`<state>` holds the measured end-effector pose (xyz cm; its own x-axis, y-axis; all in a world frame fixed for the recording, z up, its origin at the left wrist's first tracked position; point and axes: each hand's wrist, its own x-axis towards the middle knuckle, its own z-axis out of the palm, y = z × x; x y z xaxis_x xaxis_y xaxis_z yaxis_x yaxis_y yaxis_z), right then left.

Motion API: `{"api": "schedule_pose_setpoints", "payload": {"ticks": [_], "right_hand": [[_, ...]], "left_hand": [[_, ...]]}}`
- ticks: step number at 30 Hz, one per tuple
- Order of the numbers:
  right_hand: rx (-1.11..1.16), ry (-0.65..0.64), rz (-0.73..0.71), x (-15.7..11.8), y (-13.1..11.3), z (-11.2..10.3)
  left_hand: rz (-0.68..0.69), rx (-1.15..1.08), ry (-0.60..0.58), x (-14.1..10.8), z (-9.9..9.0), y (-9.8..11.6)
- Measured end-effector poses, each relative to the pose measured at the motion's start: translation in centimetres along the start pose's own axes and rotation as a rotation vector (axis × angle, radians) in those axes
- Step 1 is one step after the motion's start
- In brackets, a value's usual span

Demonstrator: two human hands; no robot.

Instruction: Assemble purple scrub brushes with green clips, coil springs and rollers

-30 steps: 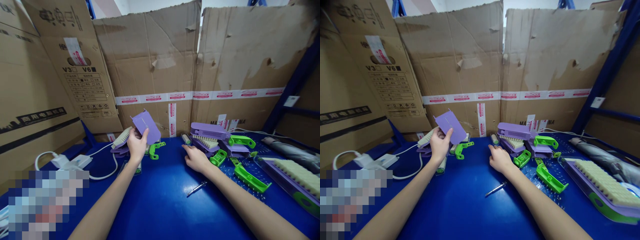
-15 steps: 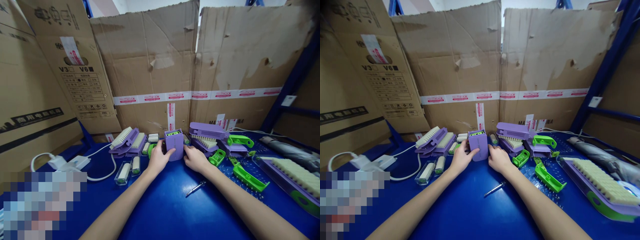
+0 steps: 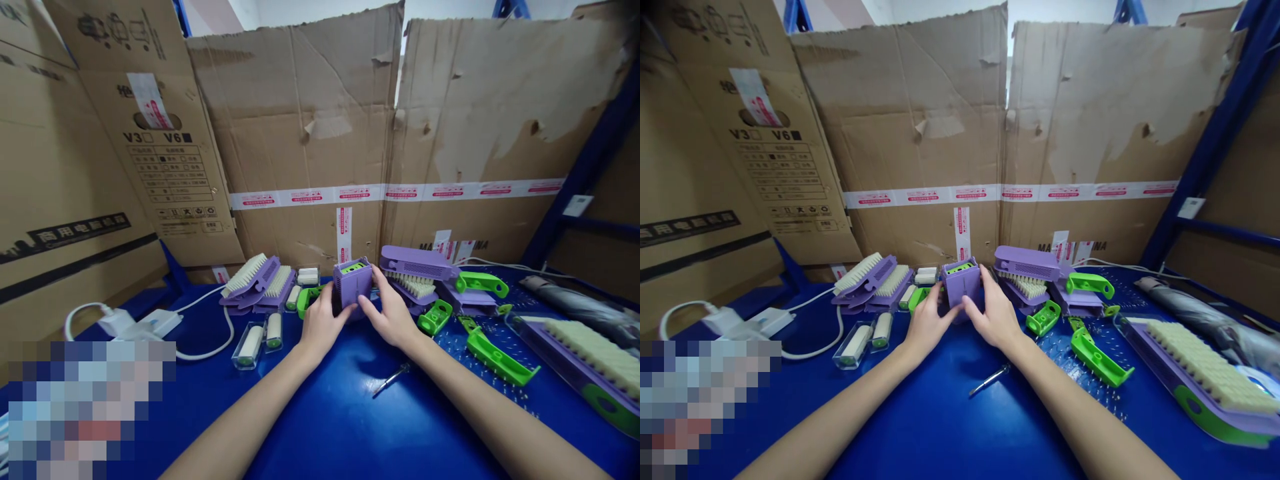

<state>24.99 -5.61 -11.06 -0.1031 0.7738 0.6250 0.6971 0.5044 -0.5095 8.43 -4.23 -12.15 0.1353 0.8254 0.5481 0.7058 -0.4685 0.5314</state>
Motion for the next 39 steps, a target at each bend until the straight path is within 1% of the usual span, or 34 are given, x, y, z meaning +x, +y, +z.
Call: {"api": "schedule_pose_setpoints", "payload": {"ticks": [2, 5, 7, 9, 11, 15, 17, 21, 23, 27, 31, 33, 37, 39], "right_hand": [[0.034, 0.032, 0.01, -0.1, -0.3, 0.3], [0.029, 0.07, 0.074, -0.1, -0.6, 0.7], [0.018, 0.094, 0.098, 0.0, -0.5, 0.9], [0.015, 0.109, 0.1, 0.1, -0.4, 0.9], [0.01, 0.116, 0.09, 0.2, -0.2, 0.9], [-0.002, 0.108, 0.081, 0.2, -0.2, 0.7], [-0.012, 0.102, 0.089, 0.2, -0.4, 0.6], [-0.022, 0.087, 0.104, 0.1, -0.5, 0.5], [-0.021, 0.083, 0.105, 0.2, -0.5, 0.5], [-0.022, 0.08, 0.102, 0.2, -0.4, 0.5], [-0.022, 0.073, 0.101, 0.2, -0.4, 0.5], [-0.026, 0.07, 0.103, 0.2, -0.4, 0.5], [-0.021, 0.074, 0.097, 0.2, -0.4, 0.5], [-0.017, 0.075, 0.096, 0.2, -0.4, 0.5]], "left_hand": [[0.119, 0.11, 0.011, 0.1, -0.3, -0.1], [0.394, 0.313, 0.005, 0.4, -1.3, -0.2], [0.553, 0.414, -0.046, 0.7, -2.4, 0.0], [0.636, 0.491, -0.133, 1.1, -3.4, 0.1], [0.589, 0.595, -0.161, 1.6, -4.1, 0.0], [0.339, 0.822, -0.149, 2.6, -5.2, -1.1], [0.256, 0.883, -0.153, 2.9, -5.7, -1.9], [0.17, 0.862, -0.303, 3.3, -6.9, -2.6], [0.146, 0.856, -0.349, 3.3, -7.4, -2.4], [0.163, 0.877, -0.403, 3.3, -8.1, -1.4], [0.152, 0.862, -0.484, 3.1, -8.3, -1.1], [0.133, 0.846, -0.465, 3.1, -8.1, -1.3], [0.104, 0.817, -0.351, 3.3, -7.3, -1.9], [0.086, 0.793, -0.325, 3.4, -6.9, -2.1]]}}
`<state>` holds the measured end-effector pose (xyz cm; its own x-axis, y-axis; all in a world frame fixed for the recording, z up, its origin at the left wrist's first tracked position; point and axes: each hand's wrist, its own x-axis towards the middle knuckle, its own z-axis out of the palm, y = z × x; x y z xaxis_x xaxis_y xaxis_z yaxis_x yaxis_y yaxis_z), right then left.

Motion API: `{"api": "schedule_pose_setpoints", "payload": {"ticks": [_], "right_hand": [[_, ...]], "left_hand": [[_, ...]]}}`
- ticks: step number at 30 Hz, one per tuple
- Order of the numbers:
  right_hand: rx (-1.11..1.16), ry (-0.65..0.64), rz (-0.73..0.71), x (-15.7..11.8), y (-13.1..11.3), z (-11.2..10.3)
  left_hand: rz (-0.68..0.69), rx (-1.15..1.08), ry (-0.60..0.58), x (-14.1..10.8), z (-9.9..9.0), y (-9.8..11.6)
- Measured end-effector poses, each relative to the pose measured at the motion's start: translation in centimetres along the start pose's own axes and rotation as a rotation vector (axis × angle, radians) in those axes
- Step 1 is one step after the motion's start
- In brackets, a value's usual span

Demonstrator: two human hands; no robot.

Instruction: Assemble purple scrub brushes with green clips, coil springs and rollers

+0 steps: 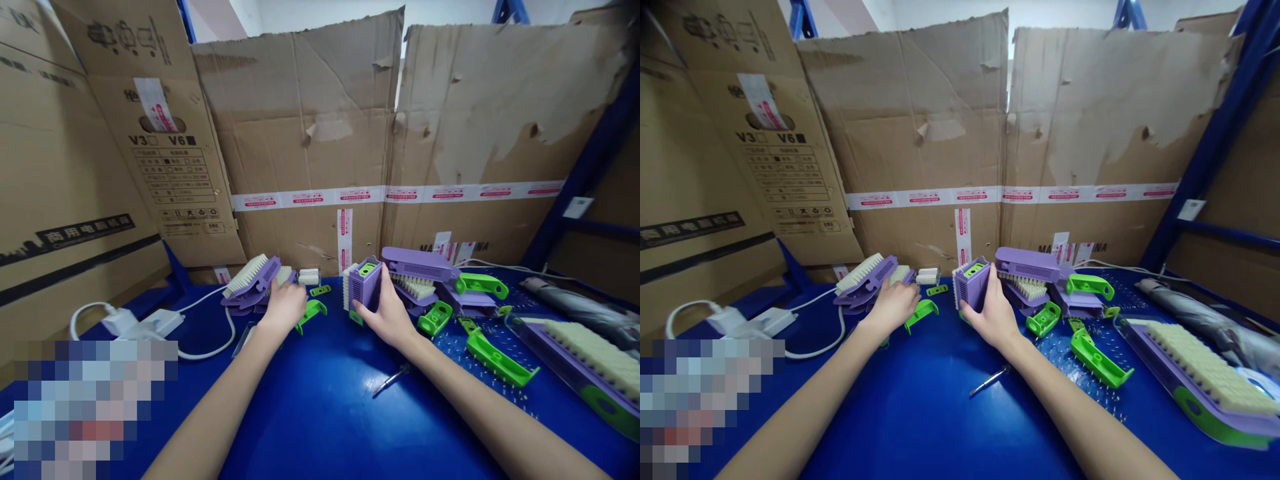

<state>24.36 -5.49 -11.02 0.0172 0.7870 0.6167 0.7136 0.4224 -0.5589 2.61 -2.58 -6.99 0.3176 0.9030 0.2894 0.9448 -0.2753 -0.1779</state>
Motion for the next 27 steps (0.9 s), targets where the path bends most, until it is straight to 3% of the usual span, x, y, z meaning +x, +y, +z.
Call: {"api": "schedule_pose_setpoints", "payload": {"ticks": [9, 15, 19, 22, 27], "right_hand": [[-0.017, -0.006, 0.003, 0.0, 0.0, 0.0], [-0.004, -0.011, 0.003, 0.0, 0.0, 0.0], [0.0, -0.015, -0.002, 0.0, 0.1, 0.0], [0.001, -0.012, -0.002, 0.0, 0.1, 0.0], [-0.009, -0.027, 0.012, 0.0, 0.0, -0.1]], "left_hand": [[-0.07, -0.217, 0.0, 0.6, 0.9, 0.5], [-0.293, -0.384, -0.009, 0.7, 1.0, 0.7], [-0.334, -0.439, -0.02, 0.6, 0.9, 1.0], [-0.317, -0.377, 0.038, 0.4, 0.5, 1.5], [-0.257, -0.295, 0.233, -0.2, -0.9, 2.6]]}}
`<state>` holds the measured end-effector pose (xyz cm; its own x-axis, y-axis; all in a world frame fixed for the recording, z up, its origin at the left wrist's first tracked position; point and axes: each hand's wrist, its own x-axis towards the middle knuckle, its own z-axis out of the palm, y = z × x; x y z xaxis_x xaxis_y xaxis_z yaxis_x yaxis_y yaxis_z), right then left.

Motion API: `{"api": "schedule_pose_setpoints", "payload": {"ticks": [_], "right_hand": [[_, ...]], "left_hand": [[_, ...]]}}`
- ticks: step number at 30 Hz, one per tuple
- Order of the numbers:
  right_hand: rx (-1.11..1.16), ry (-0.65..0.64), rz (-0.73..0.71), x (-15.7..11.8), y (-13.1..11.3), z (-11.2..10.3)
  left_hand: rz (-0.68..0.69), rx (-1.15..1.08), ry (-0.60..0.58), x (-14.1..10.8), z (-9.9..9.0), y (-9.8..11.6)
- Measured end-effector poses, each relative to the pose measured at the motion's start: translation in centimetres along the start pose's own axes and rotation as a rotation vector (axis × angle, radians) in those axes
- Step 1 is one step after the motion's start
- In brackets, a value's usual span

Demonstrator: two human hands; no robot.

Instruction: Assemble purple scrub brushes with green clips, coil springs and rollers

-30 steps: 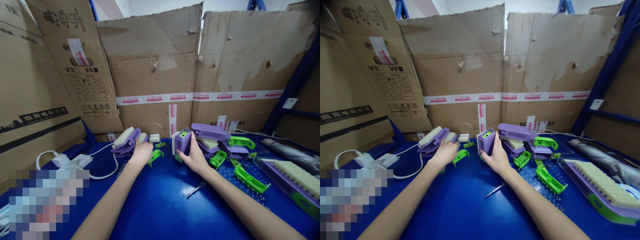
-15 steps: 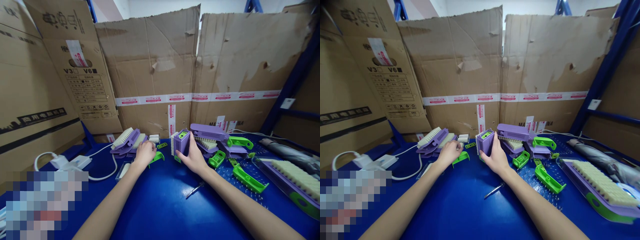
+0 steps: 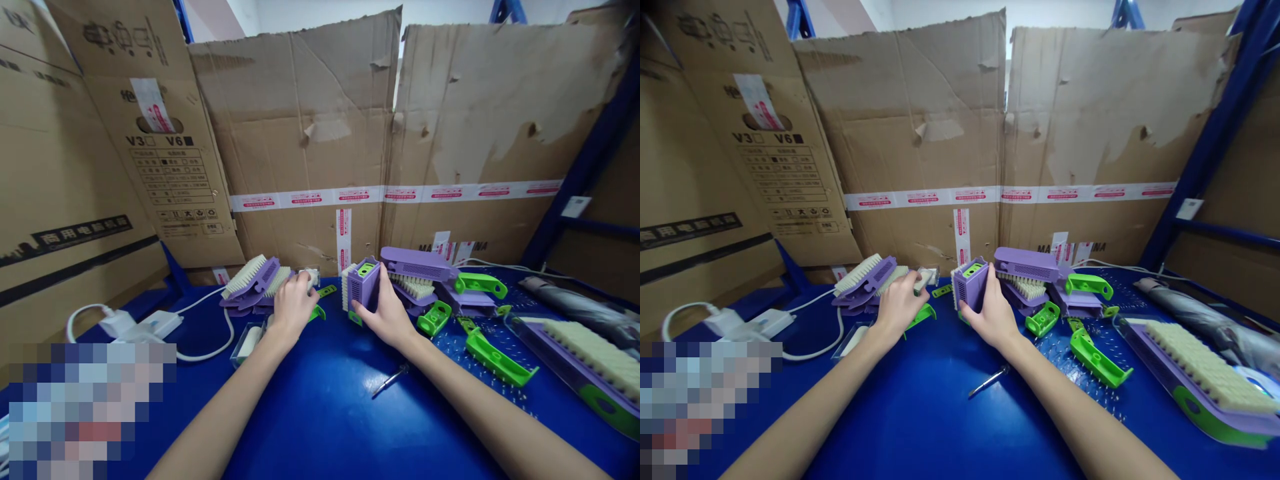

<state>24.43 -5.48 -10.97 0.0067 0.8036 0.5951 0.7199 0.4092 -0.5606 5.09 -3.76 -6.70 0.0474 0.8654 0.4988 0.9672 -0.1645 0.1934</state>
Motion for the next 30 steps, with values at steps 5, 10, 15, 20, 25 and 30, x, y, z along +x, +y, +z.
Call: {"api": "schedule_pose_setpoints", "payload": {"ticks": [5, 10, 15, 20, 25, 30], "right_hand": [[-0.002, 0.021, 0.0, 0.0, -0.1, 0.1], [0.003, 0.043, -0.002, 0.0, 0.0, 0.0], [-0.005, 0.043, -0.009, 0.0, 0.1, 0.0], [-0.012, 0.046, -0.018, 0.0, 0.3, 0.1], [-0.016, 0.034, -0.012, 0.0, 0.4, 0.1], [-0.013, 0.039, -0.022, 0.0, 0.2, 0.0]], "left_hand": [[0.04, -0.106, -0.014, -1.7, -0.1, 2.6], [0.09, -0.123, -0.112, -3.1, 0.9, 4.0], [0.132, -0.038, -0.171, -3.3, 1.3, 3.9], [0.199, 0.117, -0.175, -3.4, 1.6, 3.7], [0.195, 0.181, -0.162, -3.2, 2.1, 3.1], [0.235, 0.196, -0.126, -3.0, 3.0, 2.2]]}}
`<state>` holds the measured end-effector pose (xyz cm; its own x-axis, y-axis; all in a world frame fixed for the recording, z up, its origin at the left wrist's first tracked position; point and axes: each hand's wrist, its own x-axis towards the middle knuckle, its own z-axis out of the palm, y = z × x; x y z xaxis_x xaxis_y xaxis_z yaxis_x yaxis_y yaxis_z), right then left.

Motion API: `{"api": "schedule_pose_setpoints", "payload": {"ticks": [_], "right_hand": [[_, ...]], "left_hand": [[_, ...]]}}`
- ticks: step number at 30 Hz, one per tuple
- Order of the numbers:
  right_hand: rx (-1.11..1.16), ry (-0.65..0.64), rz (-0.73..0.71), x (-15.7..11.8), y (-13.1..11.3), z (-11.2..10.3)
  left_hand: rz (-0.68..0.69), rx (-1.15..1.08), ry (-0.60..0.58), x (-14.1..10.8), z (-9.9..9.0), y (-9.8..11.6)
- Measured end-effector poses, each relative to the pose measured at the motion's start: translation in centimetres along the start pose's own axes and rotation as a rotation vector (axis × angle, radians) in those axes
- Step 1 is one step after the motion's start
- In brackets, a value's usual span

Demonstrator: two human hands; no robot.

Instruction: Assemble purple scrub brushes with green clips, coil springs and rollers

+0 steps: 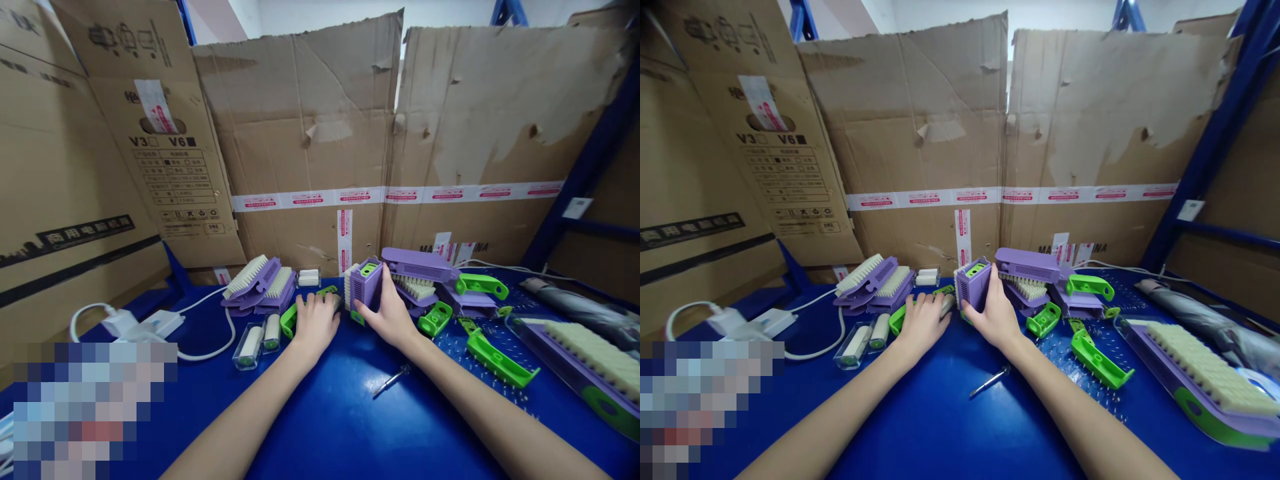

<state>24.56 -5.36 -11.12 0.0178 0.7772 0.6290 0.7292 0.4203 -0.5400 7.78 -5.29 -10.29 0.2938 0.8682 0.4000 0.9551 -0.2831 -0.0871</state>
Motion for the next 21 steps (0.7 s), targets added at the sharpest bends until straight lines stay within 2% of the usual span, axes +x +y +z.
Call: {"api": "schedule_pose_setpoints", "payload": {"ticks": [6, 10, 13, 15, 18, 21], "right_hand": [[0.01, -0.003, -0.007, 0.0, -0.1, 0.0], [0.013, -0.011, 0.004, 0.0, -0.1, 0.0], [0.012, -0.026, 0.018, 0.0, -0.1, -0.1], [0.016, -0.031, 0.02, 0.0, -0.1, -0.1], [0.02, -0.034, 0.022, 0.0, -0.2, -0.1], [0.02, -0.032, 0.022, 0.0, -0.2, -0.2]], "left_hand": [[0.04, -0.054, 0.04, 0.2, 0.0, -0.1], [-0.148, -0.285, 0.09, 0.9, -0.4, -0.5], [-0.363, -0.723, 0.147, 1.8, -0.7, -1.2], [-0.495, -1.105, 0.122, 2.4, -0.9, -1.6], [-0.611, -1.668, -0.042, 2.9, -1.3, -1.9], [-0.684, -1.983, -0.162, 2.9, -1.7, -1.8]]}}
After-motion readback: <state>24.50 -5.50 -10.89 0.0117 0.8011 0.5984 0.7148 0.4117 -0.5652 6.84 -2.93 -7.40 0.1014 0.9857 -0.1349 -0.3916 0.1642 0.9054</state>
